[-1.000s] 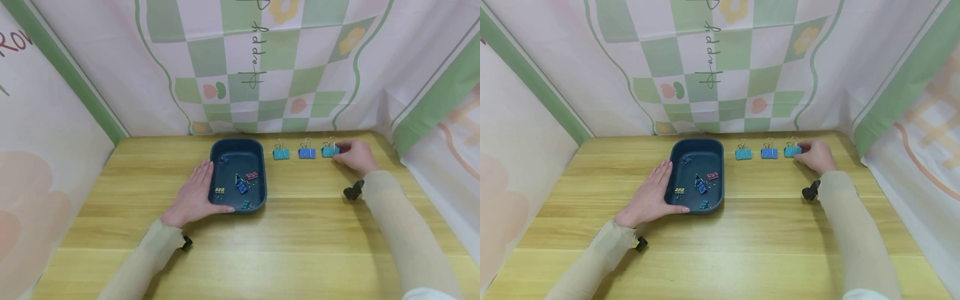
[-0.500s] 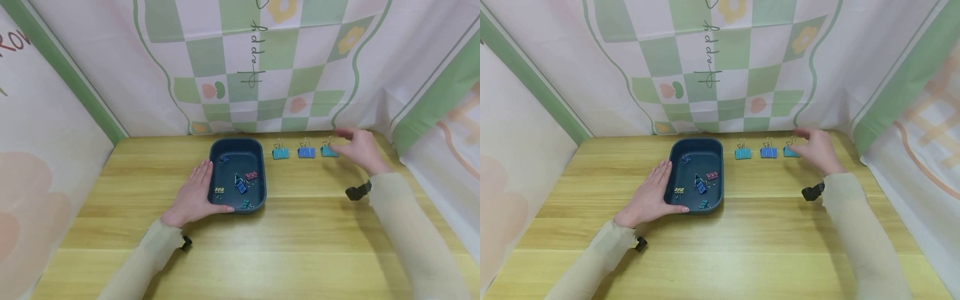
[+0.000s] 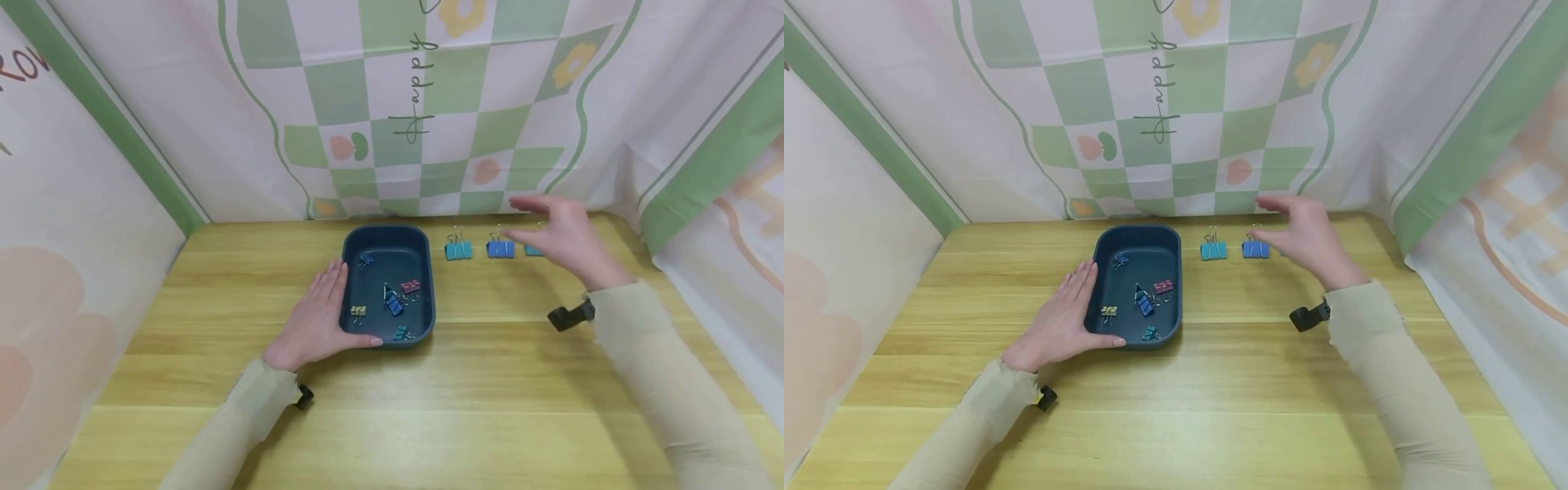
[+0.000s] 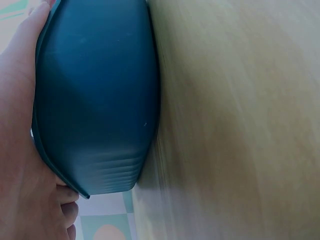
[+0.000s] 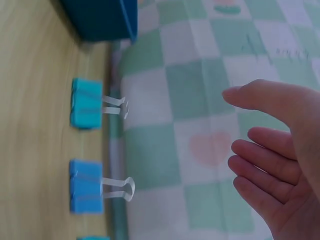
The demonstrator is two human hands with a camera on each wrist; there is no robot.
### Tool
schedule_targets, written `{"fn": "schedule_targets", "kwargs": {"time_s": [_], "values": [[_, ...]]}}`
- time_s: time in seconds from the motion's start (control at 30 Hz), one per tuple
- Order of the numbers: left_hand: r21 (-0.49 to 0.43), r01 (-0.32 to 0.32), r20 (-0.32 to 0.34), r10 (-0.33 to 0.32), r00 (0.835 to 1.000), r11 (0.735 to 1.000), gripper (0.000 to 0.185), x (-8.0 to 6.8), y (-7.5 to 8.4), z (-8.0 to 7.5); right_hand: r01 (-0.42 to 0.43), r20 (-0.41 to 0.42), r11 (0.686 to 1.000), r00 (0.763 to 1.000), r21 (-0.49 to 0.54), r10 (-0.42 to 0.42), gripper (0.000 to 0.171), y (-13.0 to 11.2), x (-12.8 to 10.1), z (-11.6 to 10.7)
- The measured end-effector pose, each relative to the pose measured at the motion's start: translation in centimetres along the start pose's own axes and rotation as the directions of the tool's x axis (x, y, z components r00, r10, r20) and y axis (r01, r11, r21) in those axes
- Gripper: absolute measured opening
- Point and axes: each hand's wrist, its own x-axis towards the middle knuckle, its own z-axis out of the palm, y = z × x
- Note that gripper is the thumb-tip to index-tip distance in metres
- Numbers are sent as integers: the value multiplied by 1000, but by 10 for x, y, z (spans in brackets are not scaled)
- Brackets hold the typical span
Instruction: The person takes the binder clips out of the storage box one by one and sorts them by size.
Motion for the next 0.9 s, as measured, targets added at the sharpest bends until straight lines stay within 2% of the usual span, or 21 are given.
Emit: {"fn": "schedule_targets", "kwargs": {"time_s": [0.2,0.4,0.57,0.73,0.9], "values": [[-4,-3,-6,3,1000,1000,143,0,0,0,109,0,992,994,-57,-109,54,-28,2,13],[-4,-2,-3,2,1000,1000,143,0,0,0,265,18,961,964,-82,-265,51,-48,5,36],[2,-3,-6,3,1000,1000,144,1,0,-1,336,92,941,939,-39,-331,52,-64,5,59],[8,3,1,-3,1000,1000,144,1,0,-1,406,165,914,902,-14,-398,55,-77,6,81],[19,-1,6,1,1000,1000,144,1,0,-2,432,240,902,876,-4,-418,56,-87,5,103]]}}
